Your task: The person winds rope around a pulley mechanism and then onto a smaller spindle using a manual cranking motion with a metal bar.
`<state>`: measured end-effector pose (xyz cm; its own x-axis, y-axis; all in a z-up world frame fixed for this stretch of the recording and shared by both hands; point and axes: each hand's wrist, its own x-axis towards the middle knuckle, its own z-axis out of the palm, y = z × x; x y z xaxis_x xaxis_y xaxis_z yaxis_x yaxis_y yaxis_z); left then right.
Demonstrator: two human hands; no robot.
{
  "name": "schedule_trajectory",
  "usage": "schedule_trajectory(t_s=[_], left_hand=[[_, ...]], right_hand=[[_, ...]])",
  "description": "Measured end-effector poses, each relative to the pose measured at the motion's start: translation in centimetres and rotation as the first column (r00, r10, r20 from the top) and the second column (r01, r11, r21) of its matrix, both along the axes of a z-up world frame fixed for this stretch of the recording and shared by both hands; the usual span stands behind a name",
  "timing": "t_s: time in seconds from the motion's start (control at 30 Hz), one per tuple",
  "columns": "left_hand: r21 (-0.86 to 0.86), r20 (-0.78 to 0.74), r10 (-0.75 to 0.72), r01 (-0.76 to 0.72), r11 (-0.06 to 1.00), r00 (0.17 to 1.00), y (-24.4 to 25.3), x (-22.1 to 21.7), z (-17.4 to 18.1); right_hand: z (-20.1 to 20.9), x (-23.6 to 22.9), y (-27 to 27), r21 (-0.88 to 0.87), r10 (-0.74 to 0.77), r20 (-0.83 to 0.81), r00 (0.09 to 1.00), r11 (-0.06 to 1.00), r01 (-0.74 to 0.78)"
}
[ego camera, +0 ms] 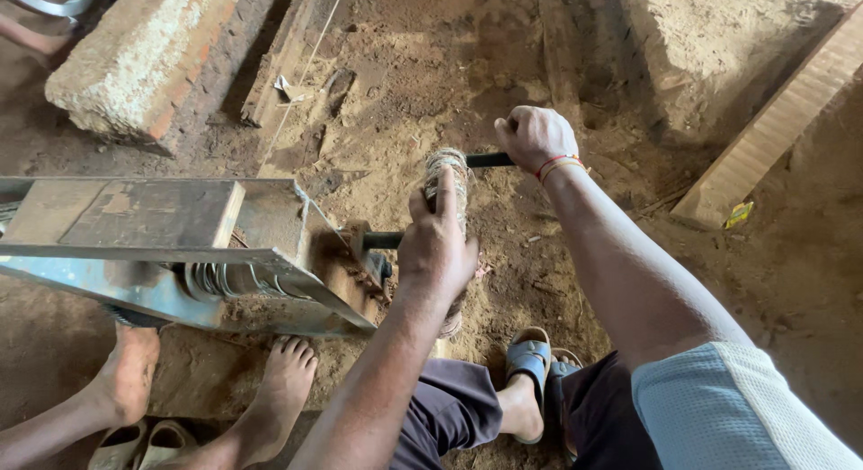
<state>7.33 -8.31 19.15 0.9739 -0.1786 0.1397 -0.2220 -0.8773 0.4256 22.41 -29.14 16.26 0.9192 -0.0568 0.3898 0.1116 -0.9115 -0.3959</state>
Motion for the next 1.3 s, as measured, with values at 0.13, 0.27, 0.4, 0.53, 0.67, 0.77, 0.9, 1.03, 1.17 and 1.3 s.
schedule_trajectory(t_s=[0.13,0.27,0.4,0.53,0.67,0.77,0.9,1.03,1.17,1.3], left_hand=[[-0.037,-0.003,0.002,-0.003,0.999,1.000,-0.1,0.7,0.2],[-0.034,-0.031,0.008,-0.009,0.999,0.999,-0.4,1.6,0.4],[-0.002,-0.071,0.029,-0.029,1.000,0.997,-0.7,2.1,1.2],[0.052,-0.114,0.020,-0.014,0.999,0.993,-0.8,3.1,1.1],[0.132,-0.006,0.013,-0.012,0.991,1.000,-1.1,4.6,0.6],[0.080,-0.106,0.036,-0.028,0.996,0.994,-1.2,5.0,1.1],[0.131,-0.223,0.056,-0.027,0.991,0.973,-1.4,4.9,2.7],[0.123,-0.222,0.052,-0.025,0.992,0.974,-1.6,4.7,3.2],[0.084,-0.202,0.038,-0.021,0.996,0.979,-1.6,5.1,3.0],[0.101,-0.199,0.048,-0.028,0.994,0.979,-1.8,5.6,3.3]], right_hand=[[-0.9,0.2,0.1,0.016,-0.004,0.063,0.998,1.000,0.003],[-1.8,-0.1,0.0,-0.070,0.029,0.196,0.980,0.997,-0.016],[-2.3,-2.1,0.9,-0.095,0.047,0.152,0.987,0.995,-0.032],[-4.1,-7.9,2.1,-0.232,0.186,0.342,0.921,0.967,-0.109],[-7.6,-14.9,3.7,0.758,0.566,-0.202,0.799,0.607,-0.238],[-11.2,-15.9,4.0,0.659,0.748,-0.388,0.539,0.633,-0.405],[-15.3,-15.9,3.4,0.753,0.782,-0.448,0.433,0.591,-0.290],[-15.2,-17.3,5.5,0.833,0.886,-0.269,0.379,0.411,-0.371],[-14.4,-18.4,6.8,0.924,0.899,-0.185,0.397,0.296,-0.242],[-15.1,-19.0,7.2,0.910,0.862,-0.175,0.476,0.326,-0.256]])
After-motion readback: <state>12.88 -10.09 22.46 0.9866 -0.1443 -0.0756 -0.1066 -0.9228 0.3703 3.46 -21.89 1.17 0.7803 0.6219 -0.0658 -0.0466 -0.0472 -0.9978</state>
